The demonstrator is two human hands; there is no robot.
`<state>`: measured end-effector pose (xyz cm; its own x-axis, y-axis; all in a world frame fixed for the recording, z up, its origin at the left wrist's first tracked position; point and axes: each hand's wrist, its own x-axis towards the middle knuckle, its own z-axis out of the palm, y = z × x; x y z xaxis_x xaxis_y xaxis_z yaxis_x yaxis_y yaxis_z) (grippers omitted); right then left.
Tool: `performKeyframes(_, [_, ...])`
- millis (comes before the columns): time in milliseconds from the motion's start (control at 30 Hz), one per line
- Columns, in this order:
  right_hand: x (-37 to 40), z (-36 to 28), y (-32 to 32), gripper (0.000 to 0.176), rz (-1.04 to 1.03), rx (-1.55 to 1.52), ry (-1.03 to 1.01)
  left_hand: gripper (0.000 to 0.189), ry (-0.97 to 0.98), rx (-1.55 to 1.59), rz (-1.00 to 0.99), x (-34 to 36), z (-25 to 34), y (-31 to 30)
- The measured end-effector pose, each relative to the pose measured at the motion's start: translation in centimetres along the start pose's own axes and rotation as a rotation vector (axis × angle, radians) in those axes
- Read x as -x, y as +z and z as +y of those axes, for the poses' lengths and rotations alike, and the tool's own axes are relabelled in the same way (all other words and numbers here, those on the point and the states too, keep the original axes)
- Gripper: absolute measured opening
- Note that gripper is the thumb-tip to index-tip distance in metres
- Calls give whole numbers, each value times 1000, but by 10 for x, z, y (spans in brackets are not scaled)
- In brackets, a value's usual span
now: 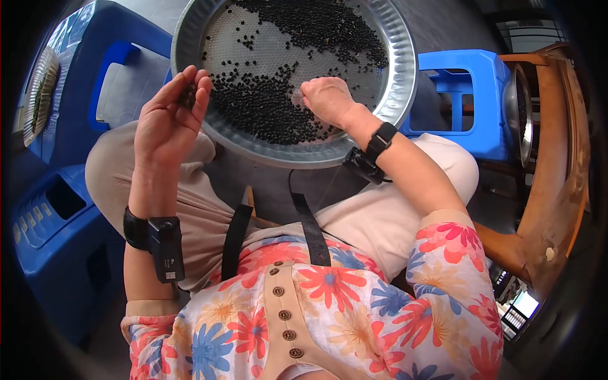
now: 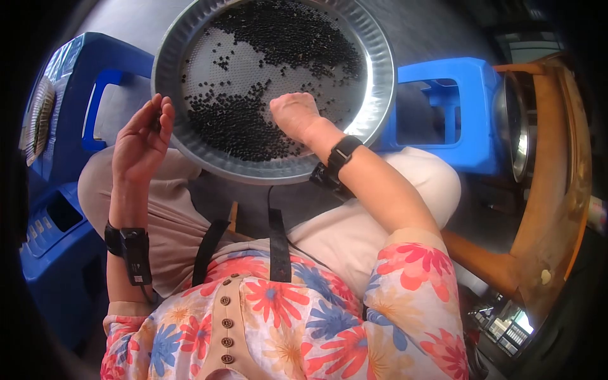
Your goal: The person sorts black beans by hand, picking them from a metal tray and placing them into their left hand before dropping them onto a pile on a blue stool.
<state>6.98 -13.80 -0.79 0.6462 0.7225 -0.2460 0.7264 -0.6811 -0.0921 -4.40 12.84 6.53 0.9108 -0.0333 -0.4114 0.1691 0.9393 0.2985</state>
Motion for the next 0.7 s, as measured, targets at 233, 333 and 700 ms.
performKeyframes(233, [-3, -7, -6, 16, -23, 36, 14, 23, 64, 10, -8, 14, 14, 5])
performKeyframes(333, [-4, -8, -3, 14, 17, -18, 22, 22, 73, -19, -48, 17, 22, 10])
performKeyframes(700, [-41, -95, -96, 11, 219, -413, -81, 19, 495, 7, -53, 87, 139, 46])
